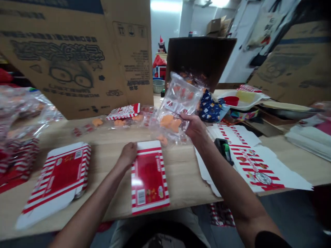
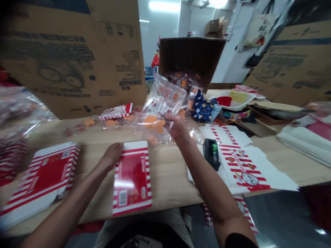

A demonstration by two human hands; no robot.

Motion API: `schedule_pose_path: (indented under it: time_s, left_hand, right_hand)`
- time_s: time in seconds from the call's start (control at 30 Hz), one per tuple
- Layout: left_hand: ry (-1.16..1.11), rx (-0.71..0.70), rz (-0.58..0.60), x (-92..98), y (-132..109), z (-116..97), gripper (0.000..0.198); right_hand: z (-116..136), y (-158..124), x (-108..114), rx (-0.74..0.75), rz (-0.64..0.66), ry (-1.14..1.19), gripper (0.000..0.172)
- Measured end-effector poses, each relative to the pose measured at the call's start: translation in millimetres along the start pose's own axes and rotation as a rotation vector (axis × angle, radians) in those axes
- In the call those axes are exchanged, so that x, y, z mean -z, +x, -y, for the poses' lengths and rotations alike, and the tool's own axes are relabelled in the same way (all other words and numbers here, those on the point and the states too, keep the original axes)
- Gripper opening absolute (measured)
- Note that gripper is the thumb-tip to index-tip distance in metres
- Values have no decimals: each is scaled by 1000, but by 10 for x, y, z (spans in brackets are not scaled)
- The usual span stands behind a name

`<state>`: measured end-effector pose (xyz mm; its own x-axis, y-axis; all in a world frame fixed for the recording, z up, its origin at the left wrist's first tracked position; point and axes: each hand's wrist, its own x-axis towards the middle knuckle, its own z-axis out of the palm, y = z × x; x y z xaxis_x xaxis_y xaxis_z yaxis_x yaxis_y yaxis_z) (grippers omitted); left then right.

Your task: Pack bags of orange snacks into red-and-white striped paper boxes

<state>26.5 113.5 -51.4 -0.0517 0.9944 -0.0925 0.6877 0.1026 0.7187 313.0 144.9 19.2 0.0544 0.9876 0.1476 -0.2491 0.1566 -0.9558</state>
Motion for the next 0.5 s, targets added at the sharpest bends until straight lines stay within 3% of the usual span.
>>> schedule_pose_path:
  time_s: [0.1, 0.2, 0.33, 0.5]
  left_hand:
    - [-80, -61, 27, -137, -306, -40, 30]
    - [-209, -91, 124, -180, -605, 3, 39]
    - [-620, -74, 239, -97, -825, 92, 27]
    - [-824, 137, 207, -57, -966, 124, 28]
  right_hand:
    - [-245, -315, -486, 27, 10, 280, 36]
    - [-488, -646, -670, -89, 65, 341, 47]
    - [-617, -837, -424, -279, 229, 180, 46]
    - [-383, -720, 52, -365, 486, -210, 30]
